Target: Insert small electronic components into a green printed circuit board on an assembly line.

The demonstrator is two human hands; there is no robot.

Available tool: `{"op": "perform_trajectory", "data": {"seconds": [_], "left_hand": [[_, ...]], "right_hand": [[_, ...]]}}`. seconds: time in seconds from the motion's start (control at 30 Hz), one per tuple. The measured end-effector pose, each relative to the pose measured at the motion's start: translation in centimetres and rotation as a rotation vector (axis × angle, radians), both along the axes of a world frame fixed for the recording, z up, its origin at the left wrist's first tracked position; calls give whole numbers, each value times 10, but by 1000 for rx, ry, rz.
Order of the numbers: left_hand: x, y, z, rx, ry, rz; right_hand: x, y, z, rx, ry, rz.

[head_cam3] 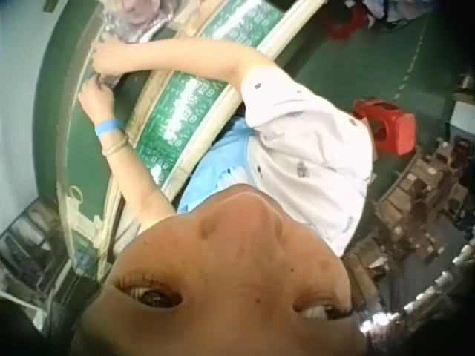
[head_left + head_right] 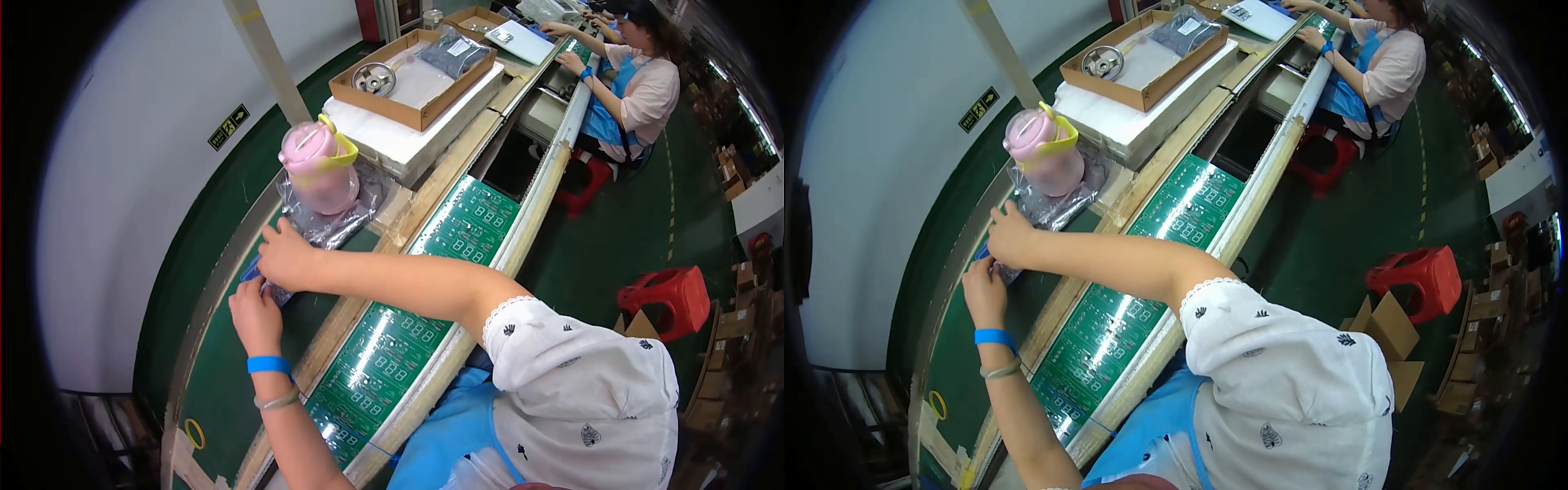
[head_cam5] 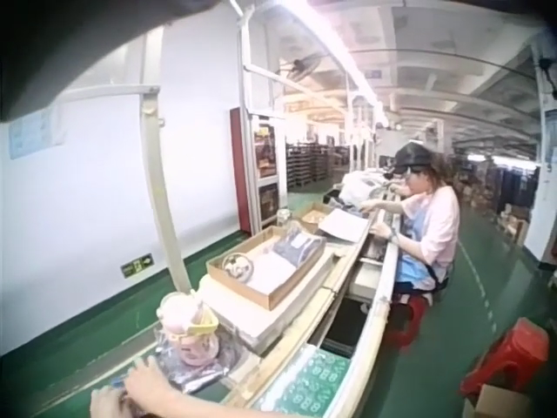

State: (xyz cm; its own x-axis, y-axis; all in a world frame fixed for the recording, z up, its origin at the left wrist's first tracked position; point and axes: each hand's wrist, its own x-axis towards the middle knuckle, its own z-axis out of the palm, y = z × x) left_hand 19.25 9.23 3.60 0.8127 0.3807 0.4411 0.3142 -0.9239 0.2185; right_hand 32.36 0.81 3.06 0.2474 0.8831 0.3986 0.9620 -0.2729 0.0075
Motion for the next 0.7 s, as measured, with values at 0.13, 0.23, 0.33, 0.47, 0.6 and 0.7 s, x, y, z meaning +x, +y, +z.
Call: {"op": "perform_trajectory", "data": {"seconds": [0.13,0.23,0.33,0.47,0.6,0.7], "left_hand": [[23,8,-15,135,98,22],[28,4,-10,90,133,111],[26,5,-10,69,64,89],[16,11,-15,85,-40,34],[8,19,-17,-68,-17,107],[12,15,-12,-112,-42,93]], "right_hand": [[-2,-3,2,-102,-39,-5],[-3,-3,6,-132,8,-17],[-2,-3,3,-52,40,-15],[-7,2,-11,117,13,-49],[-9,3,-16,172,30,-24],[-6,-7,-5,185,49,-61]]}}
